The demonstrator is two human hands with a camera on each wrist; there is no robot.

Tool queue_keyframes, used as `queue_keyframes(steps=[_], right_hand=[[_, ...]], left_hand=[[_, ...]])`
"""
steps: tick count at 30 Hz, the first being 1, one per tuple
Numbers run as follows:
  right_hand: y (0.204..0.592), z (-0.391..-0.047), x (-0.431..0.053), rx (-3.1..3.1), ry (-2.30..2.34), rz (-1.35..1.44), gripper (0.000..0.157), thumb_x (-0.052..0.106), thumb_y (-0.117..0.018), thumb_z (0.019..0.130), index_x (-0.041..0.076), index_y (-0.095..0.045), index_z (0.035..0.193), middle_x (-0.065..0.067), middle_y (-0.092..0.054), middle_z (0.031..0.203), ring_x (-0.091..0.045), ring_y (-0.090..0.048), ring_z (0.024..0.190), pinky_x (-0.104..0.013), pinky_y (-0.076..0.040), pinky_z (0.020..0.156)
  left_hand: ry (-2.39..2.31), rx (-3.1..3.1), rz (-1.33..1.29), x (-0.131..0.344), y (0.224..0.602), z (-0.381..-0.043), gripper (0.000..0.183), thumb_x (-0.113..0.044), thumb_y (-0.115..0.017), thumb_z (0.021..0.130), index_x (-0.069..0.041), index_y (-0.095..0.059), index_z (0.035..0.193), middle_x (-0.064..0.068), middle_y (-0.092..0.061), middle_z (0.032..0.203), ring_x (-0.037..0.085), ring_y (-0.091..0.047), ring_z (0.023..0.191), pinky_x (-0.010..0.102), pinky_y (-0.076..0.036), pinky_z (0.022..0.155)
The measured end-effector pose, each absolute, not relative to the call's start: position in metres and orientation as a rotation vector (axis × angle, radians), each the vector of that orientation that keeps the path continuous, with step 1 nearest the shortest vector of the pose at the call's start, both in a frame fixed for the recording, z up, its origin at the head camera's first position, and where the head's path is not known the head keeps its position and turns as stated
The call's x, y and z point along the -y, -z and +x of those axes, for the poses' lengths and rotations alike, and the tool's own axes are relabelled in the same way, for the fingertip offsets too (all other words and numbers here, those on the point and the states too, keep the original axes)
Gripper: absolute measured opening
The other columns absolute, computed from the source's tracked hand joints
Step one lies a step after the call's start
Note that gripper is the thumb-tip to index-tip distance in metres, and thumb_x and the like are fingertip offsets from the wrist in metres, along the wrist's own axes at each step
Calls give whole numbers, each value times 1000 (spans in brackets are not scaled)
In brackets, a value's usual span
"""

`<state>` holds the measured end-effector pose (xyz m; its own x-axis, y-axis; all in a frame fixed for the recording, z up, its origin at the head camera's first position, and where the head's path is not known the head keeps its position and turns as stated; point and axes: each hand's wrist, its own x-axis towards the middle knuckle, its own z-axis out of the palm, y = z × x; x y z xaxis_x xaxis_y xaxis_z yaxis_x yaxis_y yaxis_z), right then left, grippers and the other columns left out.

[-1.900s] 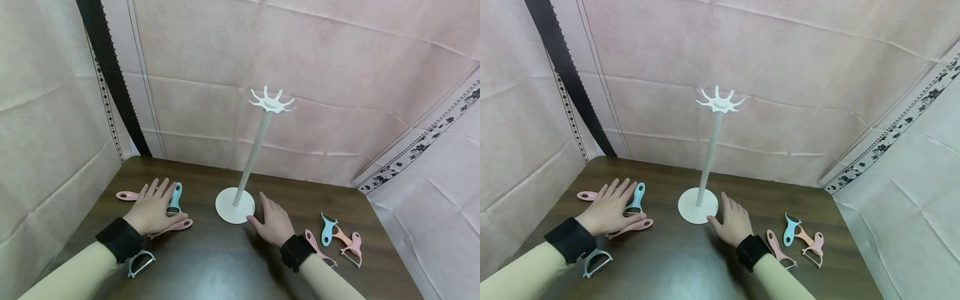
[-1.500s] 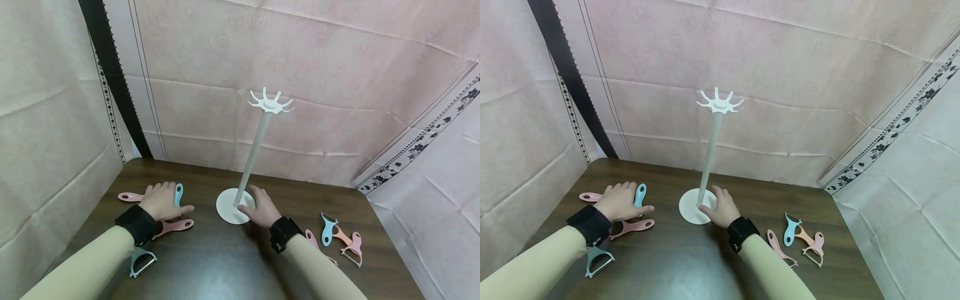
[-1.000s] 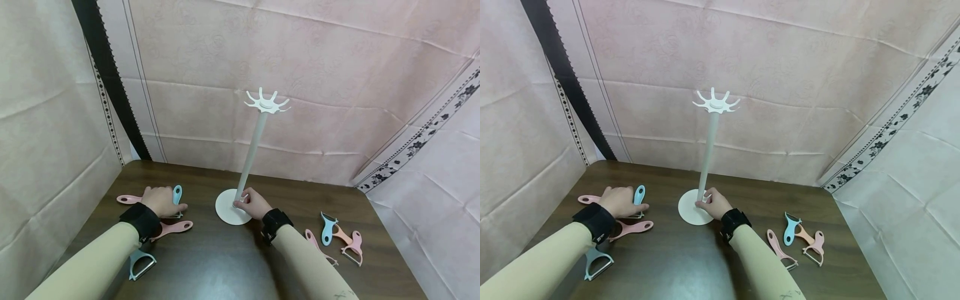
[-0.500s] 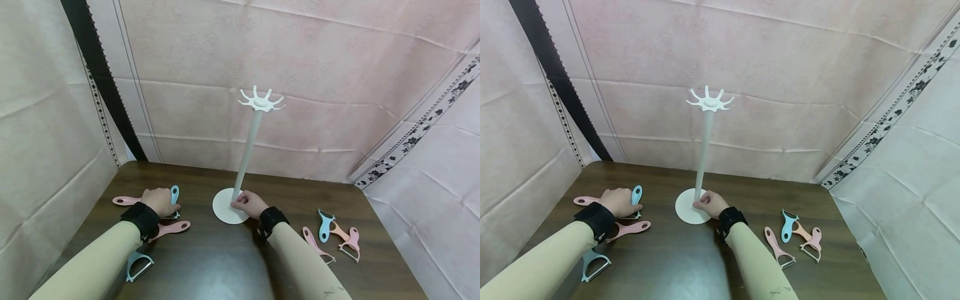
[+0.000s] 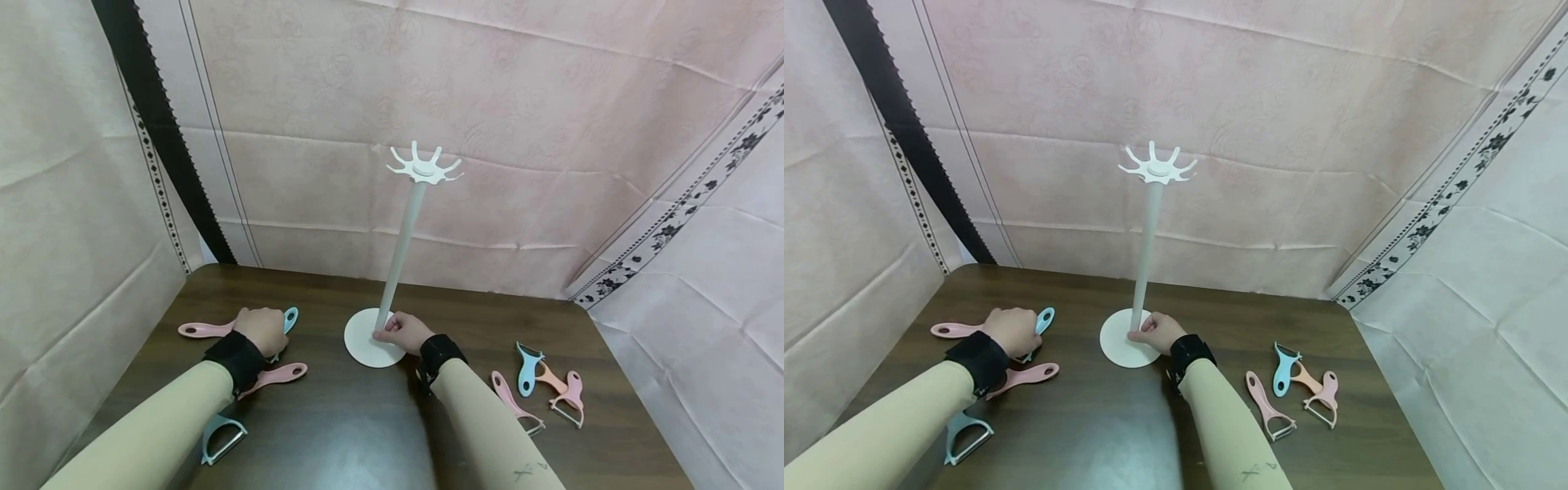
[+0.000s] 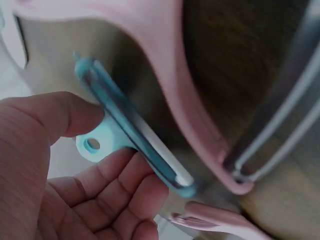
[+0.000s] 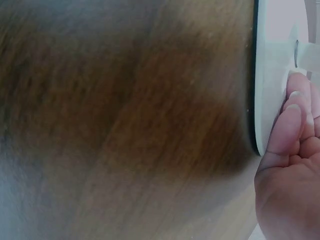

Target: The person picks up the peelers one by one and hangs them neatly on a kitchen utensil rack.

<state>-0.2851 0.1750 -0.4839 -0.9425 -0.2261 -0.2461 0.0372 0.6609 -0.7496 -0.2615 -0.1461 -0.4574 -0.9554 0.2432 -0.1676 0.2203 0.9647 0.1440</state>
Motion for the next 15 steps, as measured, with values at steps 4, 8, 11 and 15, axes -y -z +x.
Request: queue_keyframes(steps=[4,8,11,15], right_hand=[[480,-283,-171,-2574,1147,-124,37,38,-78,81,7,-58,88,-1,-54,76,-19,-50,75,-30,-40,68],[476,-280,-171,-2580,1125,-108,38,38,-78,81,7,-58,88,-1,-53,76,-19,-50,75,-30,-39,68],[476,-281,-170,-2580,1126,-107,38,39,-78,81,7,-58,88,-1,-53,76,-19,-50,74,-30,-39,67],[478,-282,-171,-2581,1126,-93,38,39,-79,80,8,-58,86,-1,-53,75,-19,-50,74,-31,-39,66]], left_hand=[[-24,-2980,389,135,458,-259,22,-22,-70,83,-10,-62,65,5,-59,67,26,-55,65,55,-38,79],[171,-3029,404,122,463,-259,16,-18,-66,88,-4,-71,83,12,-65,77,30,-60,71,53,-40,75],[273,-3045,410,116,464,-260,16,-14,-61,93,-3,-72,91,15,-65,80,32,-61,72,52,-42,73],[307,-3055,420,112,464,-259,16,-11,-58,94,-4,-72,90,15,-65,80,31,-61,71,51,-42,71]])
